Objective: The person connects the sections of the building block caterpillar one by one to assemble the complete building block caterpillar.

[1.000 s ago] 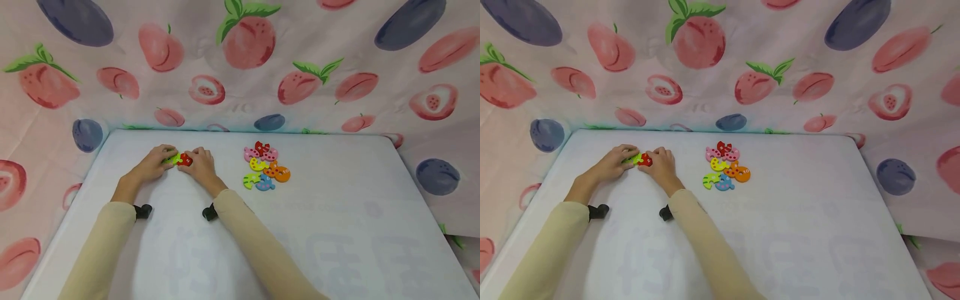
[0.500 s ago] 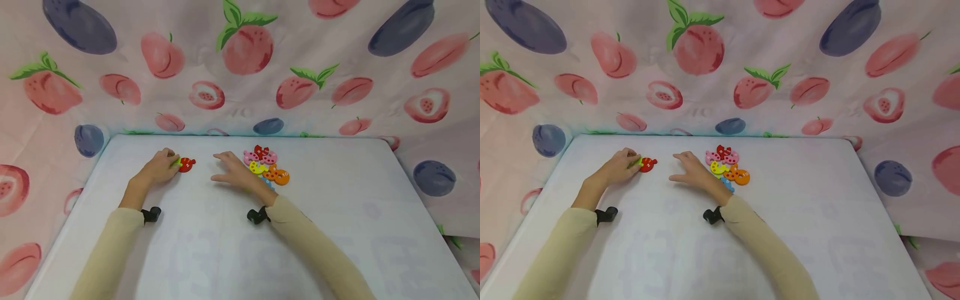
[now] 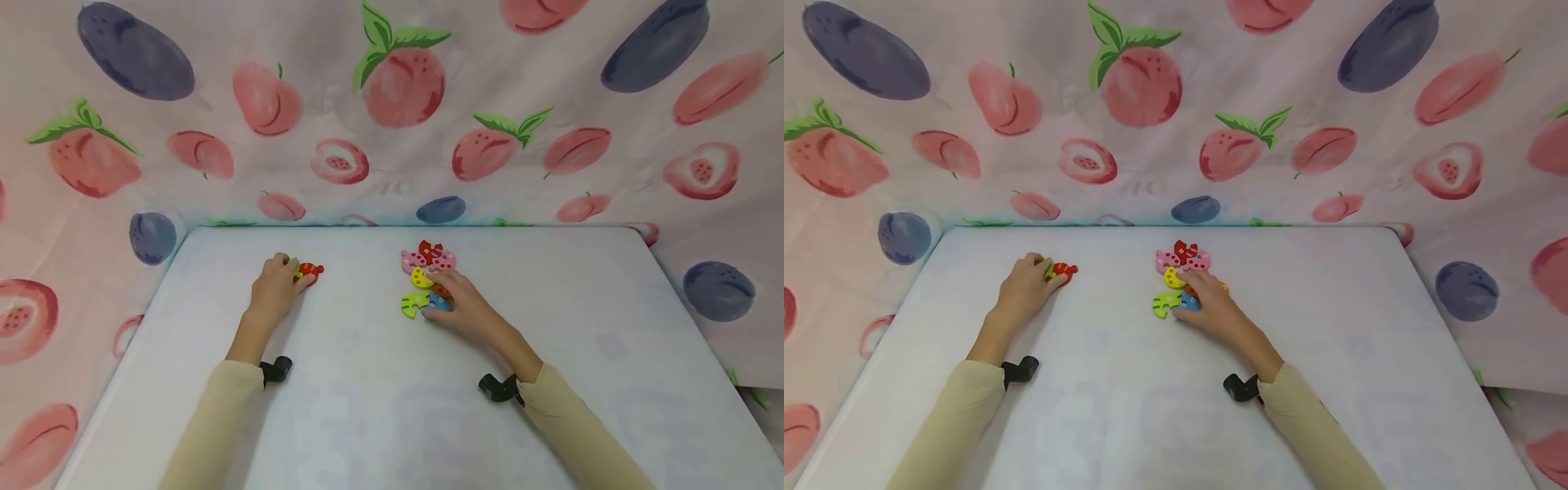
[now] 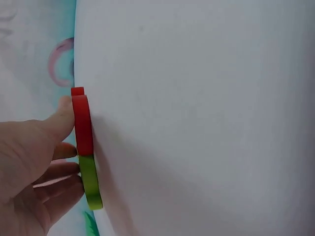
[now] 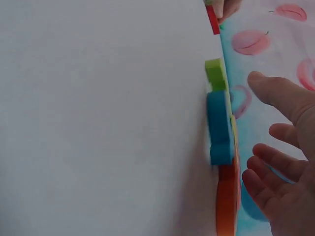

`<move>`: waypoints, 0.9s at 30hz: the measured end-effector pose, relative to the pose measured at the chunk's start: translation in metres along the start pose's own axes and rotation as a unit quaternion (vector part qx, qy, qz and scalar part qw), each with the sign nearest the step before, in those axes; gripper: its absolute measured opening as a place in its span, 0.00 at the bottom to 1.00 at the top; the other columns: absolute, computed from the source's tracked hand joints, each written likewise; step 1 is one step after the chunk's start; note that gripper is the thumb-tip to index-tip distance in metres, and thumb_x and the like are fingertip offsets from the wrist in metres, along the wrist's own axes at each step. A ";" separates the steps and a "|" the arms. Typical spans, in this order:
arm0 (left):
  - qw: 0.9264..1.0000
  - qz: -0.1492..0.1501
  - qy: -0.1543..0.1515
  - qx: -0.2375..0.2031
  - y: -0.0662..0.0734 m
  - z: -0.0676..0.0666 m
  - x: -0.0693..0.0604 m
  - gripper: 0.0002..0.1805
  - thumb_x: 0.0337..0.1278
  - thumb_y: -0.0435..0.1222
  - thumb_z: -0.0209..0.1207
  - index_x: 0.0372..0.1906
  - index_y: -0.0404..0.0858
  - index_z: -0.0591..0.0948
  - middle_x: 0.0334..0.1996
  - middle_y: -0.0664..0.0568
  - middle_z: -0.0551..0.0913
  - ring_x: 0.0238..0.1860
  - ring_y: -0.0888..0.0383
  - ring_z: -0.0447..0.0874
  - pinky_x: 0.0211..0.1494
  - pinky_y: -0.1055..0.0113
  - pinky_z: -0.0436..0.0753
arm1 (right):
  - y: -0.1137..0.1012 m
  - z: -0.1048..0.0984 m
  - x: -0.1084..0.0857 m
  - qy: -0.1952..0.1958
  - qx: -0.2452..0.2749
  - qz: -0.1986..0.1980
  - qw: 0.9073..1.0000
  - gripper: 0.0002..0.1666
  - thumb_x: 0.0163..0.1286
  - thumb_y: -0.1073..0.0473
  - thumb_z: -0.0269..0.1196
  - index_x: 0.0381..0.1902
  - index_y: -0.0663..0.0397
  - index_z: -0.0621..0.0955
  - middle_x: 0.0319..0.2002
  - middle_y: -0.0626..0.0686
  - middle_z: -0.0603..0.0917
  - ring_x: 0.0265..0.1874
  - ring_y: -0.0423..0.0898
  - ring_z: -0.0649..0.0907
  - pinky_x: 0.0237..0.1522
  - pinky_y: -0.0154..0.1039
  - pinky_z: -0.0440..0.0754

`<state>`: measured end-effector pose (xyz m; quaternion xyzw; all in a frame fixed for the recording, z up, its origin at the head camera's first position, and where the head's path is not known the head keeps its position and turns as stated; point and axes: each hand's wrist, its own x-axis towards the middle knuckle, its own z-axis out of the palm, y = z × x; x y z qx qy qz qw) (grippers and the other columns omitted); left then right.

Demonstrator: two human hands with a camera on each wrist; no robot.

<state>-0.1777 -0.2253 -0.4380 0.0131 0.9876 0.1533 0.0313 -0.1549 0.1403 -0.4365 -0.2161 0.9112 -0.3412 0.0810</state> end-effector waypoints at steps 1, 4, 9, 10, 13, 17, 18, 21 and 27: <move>1.000 0.001 0.004 -0.004 0.000 0.002 -0.001 0.33 0.65 0.48 0.57 0.66 0.30 0.70 0.64 0.34 0.68 0.64 0.38 0.65 0.60 0.42 0.77 | 0.003 0.000 -0.004 0.001 -0.005 -0.003 1.000 0.42 0.61 0.50 0.69 0.70 0.55 0.67 0.68 0.60 0.69 0.66 0.59 0.68 0.67 0.61 0.69; 1.000 0.002 0.004 -0.031 0.001 0.003 -0.001 0.32 0.65 0.45 0.59 0.66 0.29 0.70 0.68 0.35 0.68 0.69 0.37 0.63 0.68 0.41 0.70 | 0.009 0.000 -0.010 0.008 -0.011 -0.002 1.000 0.43 0.61 0.49 0.69 0.69 0.57 0.67 0.65 0.60 0.71 0.63 0.58 0.70 0.65 0.59 0.71; 0.996 0.016 -0.039 -0.073 -0.005 0.002 0.002 0.32 0.66 0.41 0.58 0.69 0.29 0.66 0.73 0.39 0.61 0.74 0.38 0.55 0.74 0.43 0.60 | 0.015 0.002 -0.014 0.015 0.006 0.015 1.000 0.44 0.60 0.48 0.70 0.70 0.57 0.67 0.62 0.61 0.73 0.61 0.57 0.72 0.65 0.57 0.72; 0.995 0.023 -0.046 -0.081 -0.007 0.001 0.003 0.32 0.66 0.40 0.58 0.70 0.29 0.65 0.74 0.39 0.59 0.75 0.39 0.53 0.75 0.43 0.58 | 0.016 0.002 -0.014 0.017 0.010 0.021 1.000 0.45 0.60 0.48 0.70 0.70 0.57 0.67 0.62 0.61 0.72 0.61 0.57 0.72 0.65 0.57 0.71; 0.992 0.045 -0.056 -0.103 -0.010 0.001 0.005 0.31 0.68 0.38 0.56 0.70 0.29 0.64 0.75 0.39 0.55 0.76 0.38 0.50 0.76 0.43 0.56 | 0.018 0.004 -0.016 0.030 0.025 0.041 0.998 0.45 0.59 0.47 0.71 0.70 0.55 0.68 0.62 0.60 0.72 0.62 0.57 0.71 0.65 0.58 0.71; 0.990 0.070 -0.053 -0.112 -0.013 0.002 0.006 0.28 0.69 0.35 0.54 0.70 0.29 0.65 0.75 0.35 0.53 0.75 0.36 0.49 0.76 0.42 0.55 | 0.022 0.007 -0.018 0.065 0.048 0.051 0.995 0.42 0.58 0.47 0.71 0.68 0.52 0.70 0.62 0.59 0.73 0.62 0.57 0.70 0.65 0.58 0.70; 0.990 0.074 -0.053 -0.112 -0.014 0.002 0.006 0.28 0.69 0.34 0.53 0.70 0.29 0.65 0.75 0.35 0.53 0.75 0.36 0.49 0.76 0.42 0.55 | 0.024 0.007 -0.018 0.076 0.055 0.055 0.994 0.41 0.59 0.47 0.71 0.67 0.51 0.71 0.62 0.58 0.73 0.62 0.56 0.70 0.66 0.58 0.70; 0.989 0.074 -0.056 -0.115 -0.016 0.003 0.004 0.27 0.70 0.32 0.51 0.70 0.30 0.64 0.75 0.36 0.53 0.76 0.36 0.48 0.76 0.42 0.54 | 0.029 0.007 -0.018 0.105 0.083 0.068 0.989 0.37 0.60 0.48 0.70 0.66 0.50 0.72 0.63 0.57 0.72 0.63 0.56 0.69 0.66 0.59 0.68; 0.988 0.065 -0.056 -0.130 -0.019 0.008 0.001 0.27 0.71 0.31 0.47 0.72 0.32 0.62 0.77 0.40 0.51 0.77 0.37 0.45 0.77 0.42 0.52 | 0.041 0.003 -0.021 0.134 0.157 0.109 0.972 0.36 0.63 0.49 0.67 0.67 0.49 0.70 0.67 0.55 0.68 0.69 0.56 0.66 0.72 0.61 0.61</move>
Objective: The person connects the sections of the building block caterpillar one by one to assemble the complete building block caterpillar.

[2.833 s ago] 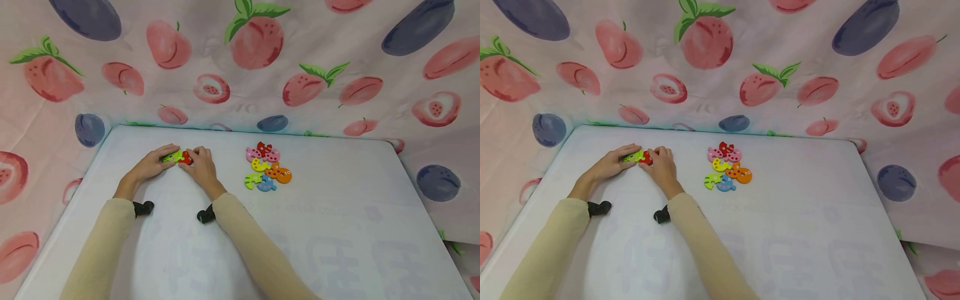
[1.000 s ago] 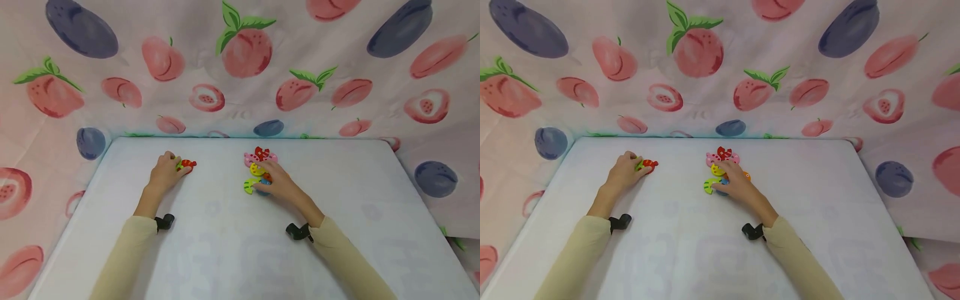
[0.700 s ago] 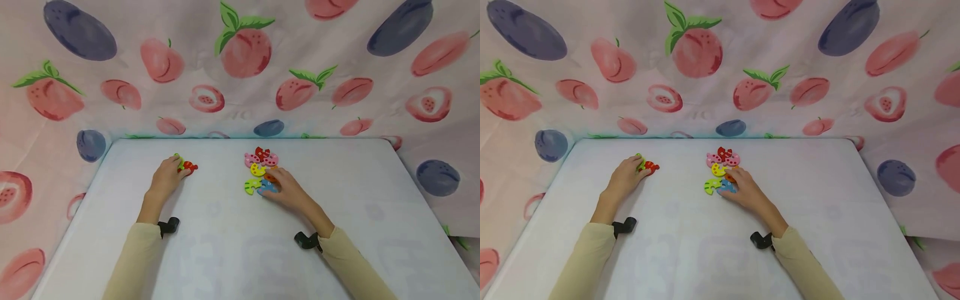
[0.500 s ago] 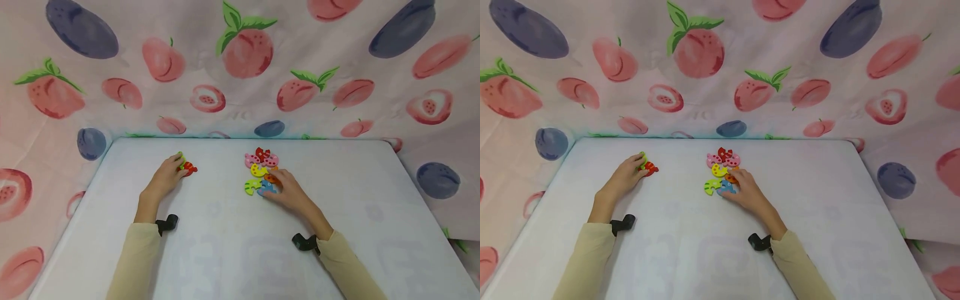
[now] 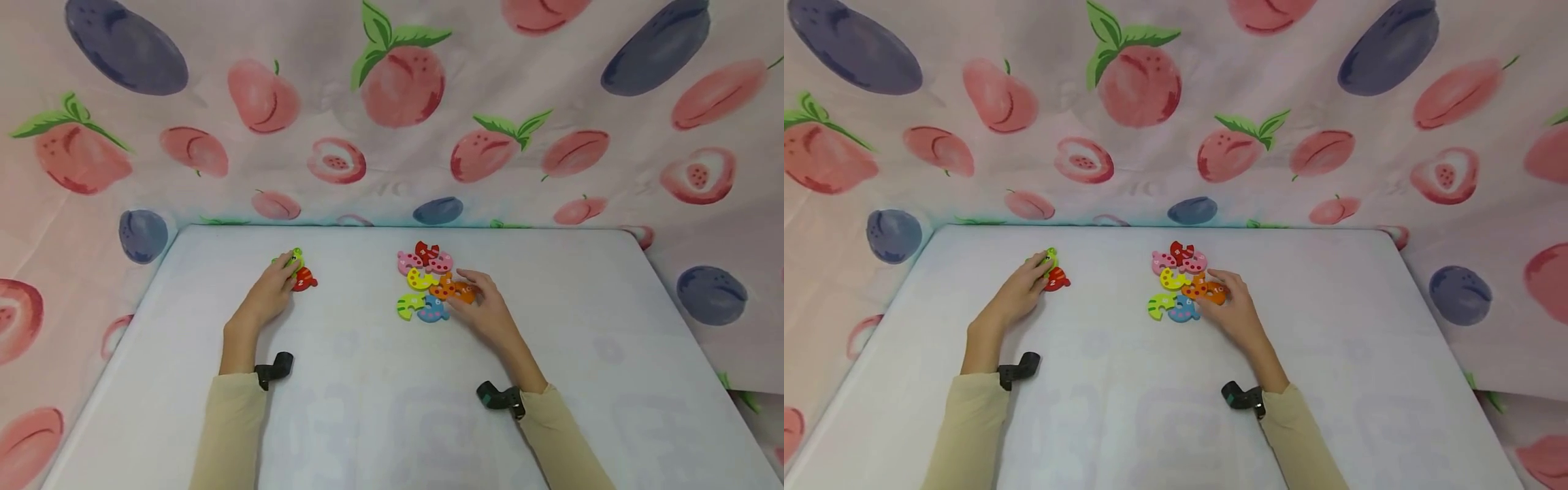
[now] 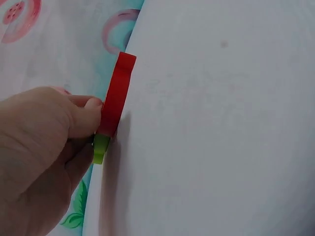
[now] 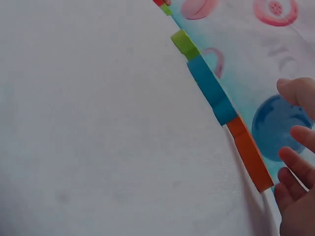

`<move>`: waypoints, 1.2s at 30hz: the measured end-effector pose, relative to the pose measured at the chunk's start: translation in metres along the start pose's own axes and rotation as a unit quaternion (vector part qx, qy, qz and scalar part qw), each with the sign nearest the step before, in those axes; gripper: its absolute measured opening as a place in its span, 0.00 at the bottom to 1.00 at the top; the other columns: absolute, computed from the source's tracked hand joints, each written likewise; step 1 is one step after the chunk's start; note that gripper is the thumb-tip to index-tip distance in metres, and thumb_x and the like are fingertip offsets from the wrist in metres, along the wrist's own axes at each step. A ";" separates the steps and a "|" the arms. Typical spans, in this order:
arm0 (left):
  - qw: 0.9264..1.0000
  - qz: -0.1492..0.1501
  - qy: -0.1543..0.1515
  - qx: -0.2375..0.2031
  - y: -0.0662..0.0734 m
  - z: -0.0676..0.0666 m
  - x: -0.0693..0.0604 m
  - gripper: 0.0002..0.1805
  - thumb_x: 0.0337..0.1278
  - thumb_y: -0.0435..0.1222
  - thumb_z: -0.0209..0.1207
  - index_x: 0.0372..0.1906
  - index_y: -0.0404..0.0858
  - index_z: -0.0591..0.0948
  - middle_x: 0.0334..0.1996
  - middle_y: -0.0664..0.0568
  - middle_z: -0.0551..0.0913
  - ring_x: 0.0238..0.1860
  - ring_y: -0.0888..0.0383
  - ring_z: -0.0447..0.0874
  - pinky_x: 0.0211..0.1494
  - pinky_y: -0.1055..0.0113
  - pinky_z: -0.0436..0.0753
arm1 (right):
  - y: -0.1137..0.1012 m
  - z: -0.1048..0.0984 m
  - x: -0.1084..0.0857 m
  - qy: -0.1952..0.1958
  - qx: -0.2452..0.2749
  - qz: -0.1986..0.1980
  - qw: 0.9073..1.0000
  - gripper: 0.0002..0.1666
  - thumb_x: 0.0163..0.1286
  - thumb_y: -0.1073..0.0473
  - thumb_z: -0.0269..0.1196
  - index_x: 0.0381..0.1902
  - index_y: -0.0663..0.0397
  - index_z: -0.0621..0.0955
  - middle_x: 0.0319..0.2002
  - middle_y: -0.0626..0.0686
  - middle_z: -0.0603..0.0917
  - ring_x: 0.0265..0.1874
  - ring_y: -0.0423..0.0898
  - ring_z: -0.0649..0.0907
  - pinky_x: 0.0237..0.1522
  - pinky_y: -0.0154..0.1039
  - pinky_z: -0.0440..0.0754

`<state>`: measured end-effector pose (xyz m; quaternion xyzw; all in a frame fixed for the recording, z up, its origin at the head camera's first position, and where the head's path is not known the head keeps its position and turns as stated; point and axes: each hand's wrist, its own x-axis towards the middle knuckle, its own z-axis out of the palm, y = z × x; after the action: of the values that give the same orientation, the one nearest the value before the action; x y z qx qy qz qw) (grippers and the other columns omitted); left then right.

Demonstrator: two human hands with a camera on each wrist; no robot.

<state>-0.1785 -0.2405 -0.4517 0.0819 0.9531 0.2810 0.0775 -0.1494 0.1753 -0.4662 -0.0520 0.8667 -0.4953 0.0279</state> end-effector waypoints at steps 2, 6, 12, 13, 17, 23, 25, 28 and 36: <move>1.000 0.002 0.002 -0.006 -0.001 0.001 -0.001 0.28 0.71 0.34 0.48 0.72 0.33 0.61 0.77 0.41 0.50 0.77 0.37 0.45 0.77 0.41 0.51 | 0.004 -0.002 0.000 0.005 0.017 0.010 1.000 0.36 0.63 0.50 0.67 0.67 0.49 0.70 0.68 0.55 0.66 0.70 0.56 0.64 0.73 0.60 0.59; 1.000 0.001 0.006 -0.021 -0.003 0.004 -0.003 0.33 0.68 0.43 0.55 0.73 0.35 0.61 0.77 0.41 0.51 0.77 0.37 0.45 0.76 0.39 0.51 | 0.010 -0.003 -0.002 -0.001 0.024 0.023 0.999 0.37 0.64 0.49 0.67 0.68 0.50 0.69 0.70 0.56 0.65 0.72 0.57 0.63 0.75 0.58 0.57; 0.999 -0.002 0.017 -0.042 -0.010 0.008 -0.004 0.36 0.66 0.47 0.57 0.73 0.39 0.62 0.77 0.44 0.52 0.78 0.39 0.44 0.75 0.38 0.52 | 0.015 -0.001 -0.003 -0.009 0.025 0.020 0.999 0.37 0.64 0.51 0.66 0.69 0.51 0.68 0.70 0.57 0.64 0.72 0.57 0.63 0.75 0.56 0.57; 0.999 -0.002 0.018 -0.045 -0.012 0.008 -0.004 0.36 0.66 0.48 0.57 0.74 0.40 0.62 0.77 0.44 0.52 0.78 0.40 0.44 0.75 0.38 0.52 | 0.016 -0.001 -0.003 -0.010 0.023 0.015 1.000 0.36 0.64 0.52 0.66 0.68 0.51 0.68 0.70 0.57 0.64 0.72 0.57 0.63 0.75 0.56 0.57; 0.998 0.001 0.025 -0.063 -0.019 0.011 -0.005 0.36 0.65 0.51 0.57 0.74 0.44 0.62 0.78 0.46 0.52 0.78 0.41 0.44 0.75 0.36 0.52 | 0.016 0.000 -0.003 -0.012 -0.001 -0.004 1.000 0.35 0.64 0.55 0.65 0.68 0.53 0.69 0.70 0.58 0.65 0.71 0.56 0.64 0.74 0.56 0.60; 0.996 0.008 0.041 -0.075 -0.027 0.013 -0.005 0.36 0.63 0.53 0.58 0.73 0.46 0.64 0.78 0.48 0.53 0.78 0.42 0.46 0.74 0.35 0.53 | 0.014 0.003 0.001 -0.011 -0.018 -0.017 1.000 0.34 0.64 0.54 0.66 0.66 0.53 0.71 0.69 0.58 0.68 0.70 0.56 0.64 0.73 0.57 0.60; 0.996 0.011 0.046 -0.074 -0.029 0.013 -0.005 0.36 0.63 0.52 0.58 0.73 0.46 0.64 0.77 0.48 0.53 0.78 0.42 0.47 0.74 0.35 0.54 | 0.013 0.005 0.004 -0.011 -0.022 -0.019 1.000 0.34 0.63 0.53 0.66 0.66 0.53 0.72 0.69 0.59 0.67 0.70 0.57 0.64 0.73 0.58 0.60; 0.996 0.016 0.049 -0.076 -0.030 0.013 -0.004 0.36 0.63 0.52 0.58 0.73 0.46 0.65 0.77 0.48 0.54 0.78 0.43 0.47 0.74 0.36 0.54 | 0.012 0.007 0.007 -0.010 -0.024 -0.024 0.999 0.32 0.63 0.54 0.66 0.65 0.53 0.73 0.69 0.60 0.67 0.70 0.59 0.65 0.73 0.59 0.60; 0.996 0.014 0.044 -0.076 -0.028 0.014 -0.003 0.36 0.63 0.53 0.57 0.73 0.46 0.64 0.78 0.49 0.53 0.78 0.43 0.47 0.74 0.35 0.53 | 0.011 0.012 0.010 -0.008 -0.080 -0.049 0.996 0.28 0.64 0.55 0.65 0.62 0.54 0.76 0.66 0.60 0.70 0.67 0.60 0.68 0.70 0.61 0.64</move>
<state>-0.1760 -0.2575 -0.4781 0.0766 0.9303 0.3567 0.0373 -0.1589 0.1693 -0.4816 -0.1006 0.8996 -0.4249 0.0059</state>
